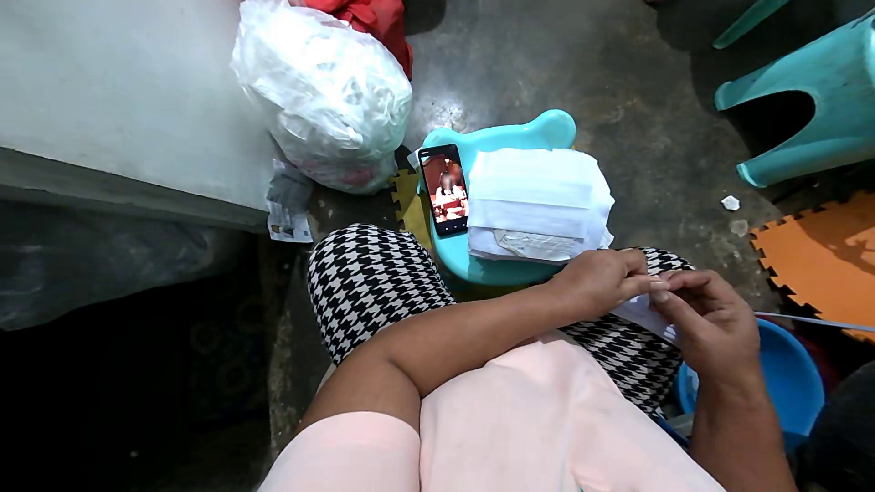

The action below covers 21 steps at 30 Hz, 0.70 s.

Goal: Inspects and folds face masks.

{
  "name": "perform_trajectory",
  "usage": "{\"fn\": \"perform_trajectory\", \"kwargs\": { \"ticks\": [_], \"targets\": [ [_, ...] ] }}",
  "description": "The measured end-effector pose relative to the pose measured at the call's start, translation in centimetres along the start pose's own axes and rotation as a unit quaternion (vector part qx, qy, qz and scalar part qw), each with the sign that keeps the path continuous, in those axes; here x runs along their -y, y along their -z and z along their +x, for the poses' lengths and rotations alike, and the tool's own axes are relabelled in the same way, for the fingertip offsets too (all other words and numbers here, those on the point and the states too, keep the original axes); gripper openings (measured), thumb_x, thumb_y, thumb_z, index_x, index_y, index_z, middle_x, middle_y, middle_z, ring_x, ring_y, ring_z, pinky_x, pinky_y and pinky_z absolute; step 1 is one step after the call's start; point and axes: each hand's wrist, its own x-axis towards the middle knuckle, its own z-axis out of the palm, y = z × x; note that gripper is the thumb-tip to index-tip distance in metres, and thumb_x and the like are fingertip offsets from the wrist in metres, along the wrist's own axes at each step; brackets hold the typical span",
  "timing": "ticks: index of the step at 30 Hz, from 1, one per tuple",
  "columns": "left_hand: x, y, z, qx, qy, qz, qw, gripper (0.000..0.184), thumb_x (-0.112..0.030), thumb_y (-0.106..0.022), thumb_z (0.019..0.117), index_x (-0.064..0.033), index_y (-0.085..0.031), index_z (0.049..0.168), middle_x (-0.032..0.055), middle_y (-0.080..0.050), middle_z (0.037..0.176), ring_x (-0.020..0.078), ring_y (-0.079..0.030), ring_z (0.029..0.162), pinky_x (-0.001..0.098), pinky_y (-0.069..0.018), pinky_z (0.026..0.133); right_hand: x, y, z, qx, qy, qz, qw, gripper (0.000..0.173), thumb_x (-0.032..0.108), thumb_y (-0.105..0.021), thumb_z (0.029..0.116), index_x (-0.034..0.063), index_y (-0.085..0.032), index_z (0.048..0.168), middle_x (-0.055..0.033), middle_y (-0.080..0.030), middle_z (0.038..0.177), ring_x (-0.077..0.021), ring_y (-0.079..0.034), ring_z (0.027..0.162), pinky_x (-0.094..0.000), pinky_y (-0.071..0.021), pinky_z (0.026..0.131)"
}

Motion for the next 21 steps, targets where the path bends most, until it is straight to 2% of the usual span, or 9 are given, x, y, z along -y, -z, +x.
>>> {"fn": "perform_trajectory", "kwargs": {
  "ticks": [6, 11, 14, 16, 21],
  "targets": [
    [0.2, -0.2, 0.2, -0.004, -0.007, 0.012, 1.000, 0.034, -0.022, -0.056, 0.1056, 0.0074, -0.064, 0.091, 0.0161, -0.060, 0.086, 0.0245, -0.060, 0.083, 0.0379, -0.0499, 0.077, -0.4, 0.3, 0.0, 0.005, 0.020, 0.016, 1.000, 0.013, 0.017, -0.069, 0.0937, 0.0263, -0.067, 0.102, 0.0131, -0.066, 0.104, 0.0002, -0.064, 0.081, -0.0166, -0.0563, 0.069],
    [0.2, -0.2, 0.1, -0.016, -0.009, 0.008, 1.000, 0.034, -0.022, -0.057, 0.1051, 0.0065, -0.065, 0.089, 0.0159, -0.060, 0.090, 0.0238, -0.060, 0.085, 0.0369, -0.0503, 0.078, -0.7, 0.4, 0.1, -0.008, 0.016, 0.027, 0.999, 0.012, 0.014, -0.064, 0.0963, 0.0223, -0.063, 0.105, 0.0117, -0.066, 0.097, -0.0006, -0.063, 0.074, -0.0166, -0.0556, 0.066],
    [0.1, -0.2, 0.1, -0.015, -0.016, 0.000, 1.000, 0.032, -0.021, -0.058, 0.1045, 0.0067, -0.065, 0.090, 0.0165, -0.062, 0.092, 0.0234, -0.061, 0.087, 0.0366, -0.0509, 0.079, -0.3, 0.2, 0.0, -0.005, 0.002, 0.007, 1.000, 0.016, 0.014, -0.066, 0.0955, 0.0171, -0.061, 0.111, 0.0099, -0.068, 0.100, -0.0016, -0.065, 0.076, -0.0180, -0.0568, 0.066],
    [0.1, -0.3, 0.1, -0.018, -0.035, -0.005, 0.999, 0.029, -0.018, -0.060, 0.1031, 0.0076, -0.065, 0.091, 0.0166, -0.063, 0.089, 0.0234, -0.062, 0.084, 0.0370, -0.0512, 0.078, 0.3, 0.0, -0.1, -0.003, -0.012, -0.012, 1.000, 0.023, 0.015, -0.068, 0.0934, 0.0148, -0.059, 0.114, 0.0110, -0.068, 0.100, -0.0006, -0.066, 0.078, -0.0180, -0.0576, 0.067],
    [-0.1, -0.4, -0.1, -0.013, -0.046, -0.017, 0.999, 0.023, -0.014, -0.063, 0.1002, 0.0072, -0.063, 0.091, 0.0139, -0.060, 0.079, 0.0197, -0.058, 0.074, 0.0340, -0.0490, 0.070, 0.2, -0.1, 0.0, -0.002, -0.005, -0.012, 1.000, 0.021, 0.015, -0.071, 0.0912, 0.0182, -0.060, 0.109, 0.0141, -0.067, 0.093, 0.0018, -0.064, 0.078, -0.0159, -0.0561, 0.069]
  ]
}}
